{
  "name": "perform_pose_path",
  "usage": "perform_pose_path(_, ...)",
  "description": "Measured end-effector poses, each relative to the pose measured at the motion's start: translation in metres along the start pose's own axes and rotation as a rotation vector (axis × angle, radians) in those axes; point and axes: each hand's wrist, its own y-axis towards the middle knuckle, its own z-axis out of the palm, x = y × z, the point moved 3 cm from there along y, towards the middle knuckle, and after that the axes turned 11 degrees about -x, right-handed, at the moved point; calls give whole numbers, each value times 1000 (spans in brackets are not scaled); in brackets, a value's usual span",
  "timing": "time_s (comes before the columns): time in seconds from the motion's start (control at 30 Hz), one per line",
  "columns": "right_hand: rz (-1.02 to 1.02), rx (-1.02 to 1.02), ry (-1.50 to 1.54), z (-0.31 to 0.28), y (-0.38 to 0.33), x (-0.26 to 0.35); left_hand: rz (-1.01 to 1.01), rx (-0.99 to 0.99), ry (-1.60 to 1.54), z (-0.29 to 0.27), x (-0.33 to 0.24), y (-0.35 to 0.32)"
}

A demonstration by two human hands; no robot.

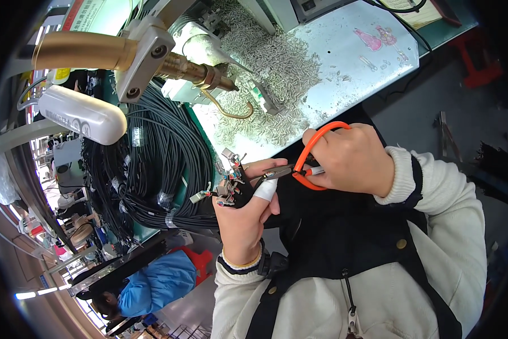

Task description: The person trims the ends of wires on a cable bundle using shears, then sets the bundle aside. They pick up a new cable bundle and continue trimming the wire ends with the shears.

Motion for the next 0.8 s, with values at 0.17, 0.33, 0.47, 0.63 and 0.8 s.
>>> perform_pose_path(0.17, -2, 150, 5, 2, -2, -3, 86, -11, -7, 0, 1, 0)
perform_pose_path(0.33, 8, 168, 38, 3, -6, -12, 66, 76, -49, 0, 2, 2)
perform_pose_path(0.47, 86, 12, 171, -3, -2, -22, 84, 123, -157, 9, 8, 8)
perform_pose_path(0.63, 336, -65, 570, -15, 20, -19, 225, 147, -82, 10, 23, 12)
perform_pose_path(0.8, 704, 307, 945, -6, 41, -10, 108, 199, -178, 17, 28, 7)
